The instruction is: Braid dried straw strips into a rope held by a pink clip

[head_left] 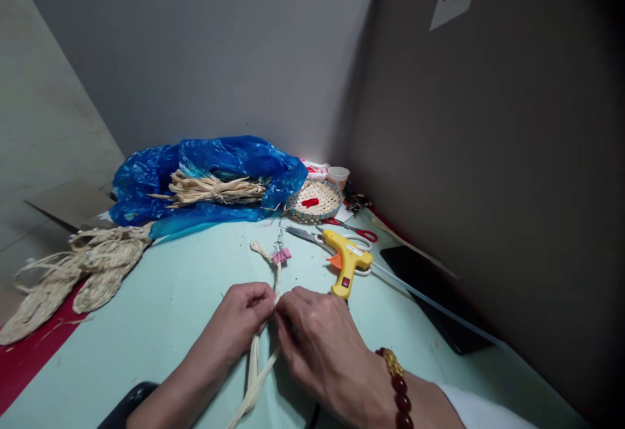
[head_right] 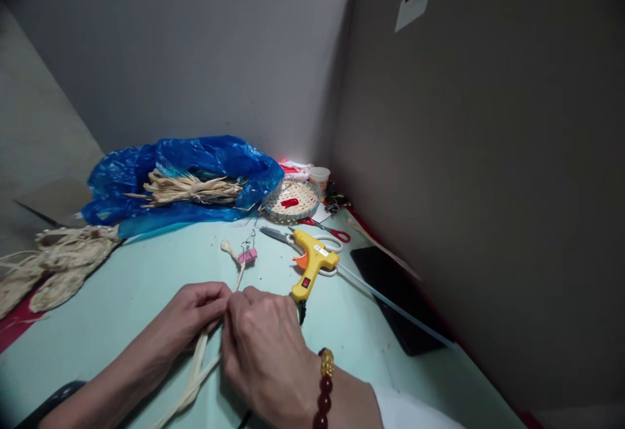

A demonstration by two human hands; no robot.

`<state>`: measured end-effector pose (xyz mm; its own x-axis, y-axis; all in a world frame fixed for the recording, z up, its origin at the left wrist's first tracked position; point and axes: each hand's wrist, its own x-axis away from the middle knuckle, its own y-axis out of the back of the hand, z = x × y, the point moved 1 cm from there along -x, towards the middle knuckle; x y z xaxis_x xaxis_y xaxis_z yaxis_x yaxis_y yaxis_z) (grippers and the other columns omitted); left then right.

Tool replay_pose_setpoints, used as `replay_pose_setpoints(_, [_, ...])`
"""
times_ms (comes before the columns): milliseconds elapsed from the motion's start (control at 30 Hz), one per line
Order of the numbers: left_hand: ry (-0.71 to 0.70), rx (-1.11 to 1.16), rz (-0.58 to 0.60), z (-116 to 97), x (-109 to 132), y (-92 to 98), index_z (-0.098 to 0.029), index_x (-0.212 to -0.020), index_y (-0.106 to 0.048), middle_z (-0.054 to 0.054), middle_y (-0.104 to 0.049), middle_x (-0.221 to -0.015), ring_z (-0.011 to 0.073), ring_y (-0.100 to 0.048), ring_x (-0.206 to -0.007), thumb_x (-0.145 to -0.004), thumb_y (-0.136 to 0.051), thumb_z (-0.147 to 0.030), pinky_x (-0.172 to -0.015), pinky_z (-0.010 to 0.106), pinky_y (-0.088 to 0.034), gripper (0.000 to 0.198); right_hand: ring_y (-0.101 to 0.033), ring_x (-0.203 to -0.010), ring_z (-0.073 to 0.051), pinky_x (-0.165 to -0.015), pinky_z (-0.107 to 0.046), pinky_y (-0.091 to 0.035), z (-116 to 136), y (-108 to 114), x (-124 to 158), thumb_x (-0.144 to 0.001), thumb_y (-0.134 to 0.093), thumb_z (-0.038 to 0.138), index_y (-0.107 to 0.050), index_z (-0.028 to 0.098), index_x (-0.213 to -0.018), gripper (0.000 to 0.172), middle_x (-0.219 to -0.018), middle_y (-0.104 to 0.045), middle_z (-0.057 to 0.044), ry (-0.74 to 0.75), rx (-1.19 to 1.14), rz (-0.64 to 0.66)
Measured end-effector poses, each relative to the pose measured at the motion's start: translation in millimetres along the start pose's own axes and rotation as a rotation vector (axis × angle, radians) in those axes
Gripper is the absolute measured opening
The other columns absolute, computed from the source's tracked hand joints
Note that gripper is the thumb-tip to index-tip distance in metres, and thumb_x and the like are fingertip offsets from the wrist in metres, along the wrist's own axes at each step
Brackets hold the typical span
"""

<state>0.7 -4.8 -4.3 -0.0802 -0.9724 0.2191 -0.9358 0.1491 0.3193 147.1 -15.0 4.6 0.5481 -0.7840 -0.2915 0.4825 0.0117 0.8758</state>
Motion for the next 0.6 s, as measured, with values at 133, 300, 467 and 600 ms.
replay_pose_setpoints(133, [0.099, 0.138, 0.059, -1.3, 3.2, 0.4, -0.019, -0.059, -0.047, -0.01, -0.031, -0.046, 0.0071, -0.023, -0.044, -0.07, -0.053, -0.034, -0.042, 0.021, -0.016, 0.019, -0.055, -0.062, -0.016, -0.054, -0.03, -0.026, 4.3, -0.9, 2.3, -0.086, -0.043, 0.017, -0.057, 0.019, -0.086, 0.014, -0.079, -0.064, -0.002, 0.036, 0.069, 0.071])
replay_pose_setpoints(300, [0.115, 0.301, 0.159, -1.7, 5.5, 2.5, -0.016, -0.069, -0.057, -0.011, -0.036, -0.046, 0.0034, -0.019, -0.037, -0.075, -0.06, -0.037, -0.038, 0.02, -0.01, 0.023, -0.06, -0.064, -0.021, -0.049, -0.031, -0.02, 9.1, -1.7, 2.8, -0.078, -0.05, 0.012, -0.059, 0.013, -0.099, 0.023, -0.085, -0.068, -0.007, 0.108, 0.189, 0.237])
replay_pose_setpoints(467, [0.094, 0.287, 0.172, 0.3, 4.2, 3.7, -0.014, -0.072, -0.06, -0.009, -0.04, -0.047, 0.0024, -0.023, -0.036, -0.076, -0.062, -0.04, -0.037, 0.019, -0.013, 0.027, -0.06, -0.06, -0.02, -0.046, -0.032, -0.02, 8.9, -5.7, 4.6, -0.078, -0.053, 0.011, -0.062, 0.011, -0.097, 0.021, -0.08, -0.068, -0.009, 0.232, 0.235, 0.207])
replay_pose_setpoints(600, [0.124, 0.324, 0.12, 1.3, 3.4, 5.2, -0.015, -0.067, -0.057, -0.01, -0.038, -0.045, 0.0028, -0.022, -0.038, -0.073, -0.065, -0.035, -0.038, 0.019, -0.011, 0.023, -0.059, -0.065, -0.016, -0.057, -0.029, -0.035, 3.9, 7.4, -0.4, -0.088, -0.049, 0.025, -0.064, 0.017, -0.083, 0.018, -0.075, -0.067, -0.004, 0.131, -0.058, 0.093])
